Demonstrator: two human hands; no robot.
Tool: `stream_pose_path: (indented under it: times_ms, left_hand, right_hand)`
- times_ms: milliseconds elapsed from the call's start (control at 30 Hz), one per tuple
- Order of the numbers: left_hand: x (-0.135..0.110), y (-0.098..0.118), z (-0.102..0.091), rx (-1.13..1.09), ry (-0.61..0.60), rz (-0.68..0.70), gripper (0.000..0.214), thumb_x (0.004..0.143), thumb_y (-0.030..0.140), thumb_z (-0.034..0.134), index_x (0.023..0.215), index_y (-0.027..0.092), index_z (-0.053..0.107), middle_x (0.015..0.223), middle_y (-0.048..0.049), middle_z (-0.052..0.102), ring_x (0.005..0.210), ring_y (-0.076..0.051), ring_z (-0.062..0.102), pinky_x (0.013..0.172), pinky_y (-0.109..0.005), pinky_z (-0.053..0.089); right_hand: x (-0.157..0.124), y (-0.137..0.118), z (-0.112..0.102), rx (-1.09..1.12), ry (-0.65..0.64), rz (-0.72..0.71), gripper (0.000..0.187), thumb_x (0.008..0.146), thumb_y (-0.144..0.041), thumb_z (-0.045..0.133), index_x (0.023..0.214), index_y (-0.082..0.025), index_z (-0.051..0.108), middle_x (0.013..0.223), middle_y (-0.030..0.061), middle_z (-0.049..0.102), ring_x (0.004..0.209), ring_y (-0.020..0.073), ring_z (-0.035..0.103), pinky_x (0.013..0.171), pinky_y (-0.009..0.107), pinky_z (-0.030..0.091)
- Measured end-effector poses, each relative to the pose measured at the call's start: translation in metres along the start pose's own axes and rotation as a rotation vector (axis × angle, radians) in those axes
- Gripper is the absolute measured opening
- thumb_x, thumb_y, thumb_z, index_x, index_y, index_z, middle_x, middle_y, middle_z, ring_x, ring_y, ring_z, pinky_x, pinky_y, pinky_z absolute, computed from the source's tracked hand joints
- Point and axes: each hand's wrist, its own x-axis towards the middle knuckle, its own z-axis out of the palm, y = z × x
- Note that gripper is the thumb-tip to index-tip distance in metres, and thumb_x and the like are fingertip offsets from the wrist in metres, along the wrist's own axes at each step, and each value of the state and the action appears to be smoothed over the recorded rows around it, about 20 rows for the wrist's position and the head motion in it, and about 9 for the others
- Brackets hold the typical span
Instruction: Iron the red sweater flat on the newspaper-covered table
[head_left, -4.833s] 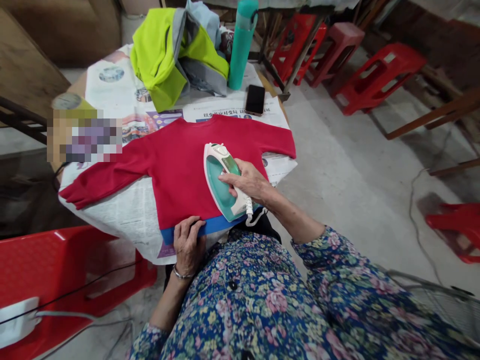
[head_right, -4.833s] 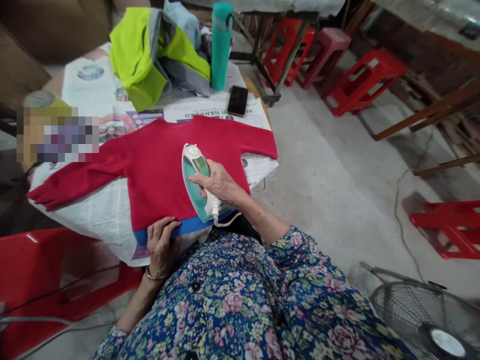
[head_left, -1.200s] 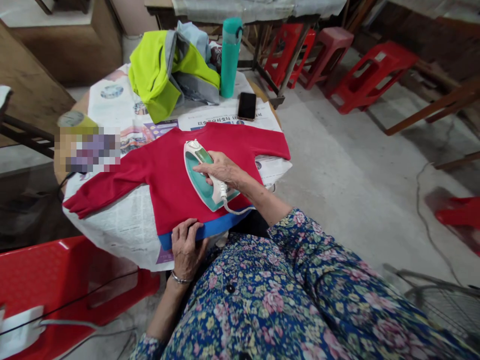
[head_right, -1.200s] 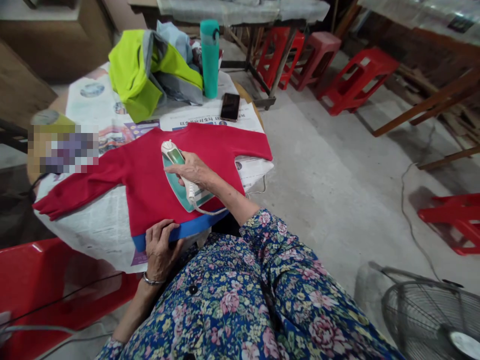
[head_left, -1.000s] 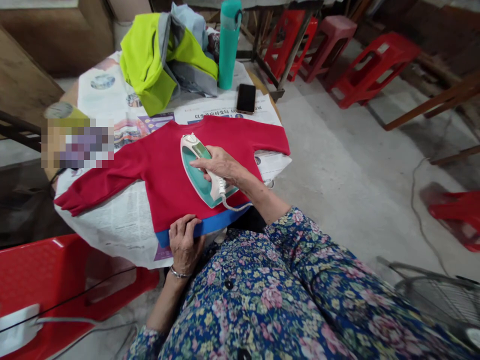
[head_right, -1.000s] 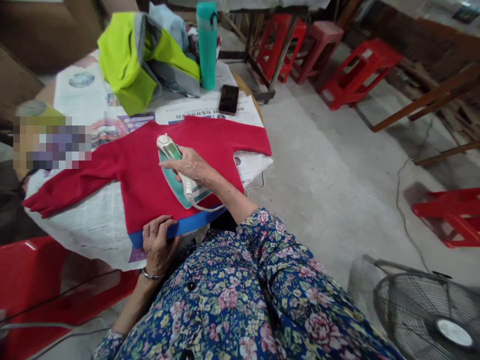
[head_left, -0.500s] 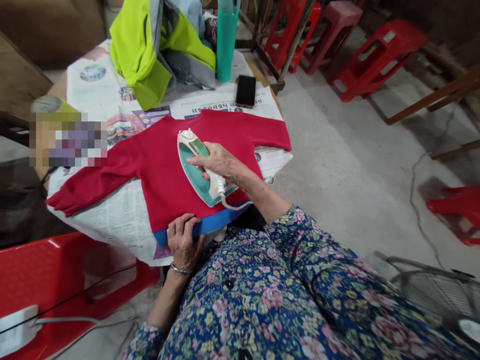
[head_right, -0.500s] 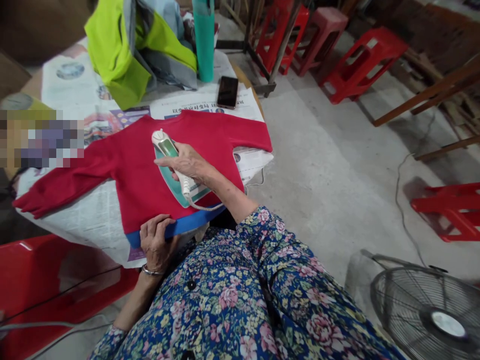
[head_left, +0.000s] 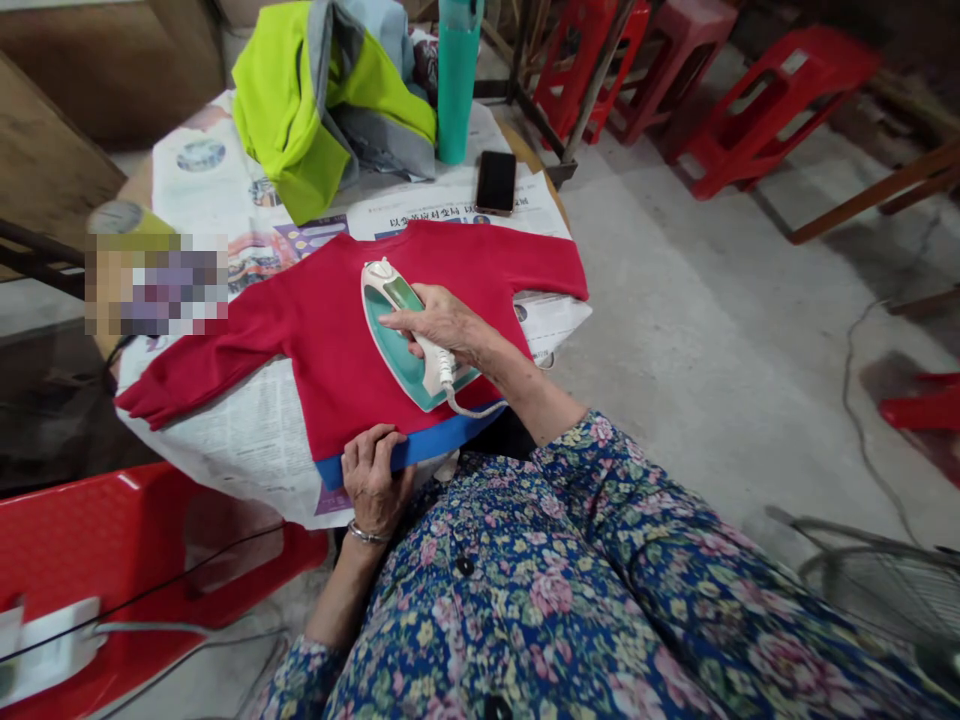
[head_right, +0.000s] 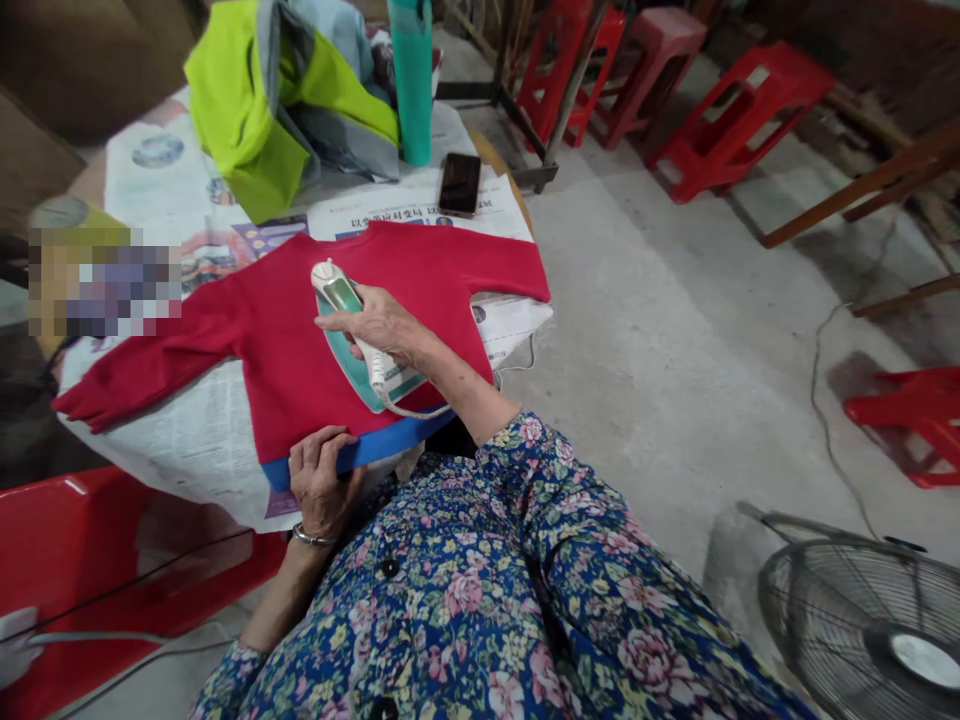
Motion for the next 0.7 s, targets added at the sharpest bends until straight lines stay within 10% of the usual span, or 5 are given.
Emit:
stream_pose_path:
  times_ms: [700]
  left_hand:
    - [0.0047,0.0077,0.0018,0.008,0.018,-0.020,0.016,0.095,0.021,0.065,0.106,0.025,0.076,0.114,-0.0097,0.079,0.105,-0.029,0.066,0.096,-0.042,0.046]
  right_hand:
    - [0.0013,0.0068,-0.0077,-0.026,0.017,-0.024,0.038,0.099,-0.034,0.086,0.092,-0.023,0.050,0.068,-0.0077,0.053,0.047,0.0069,0.050,0.039,0.016,0.042]
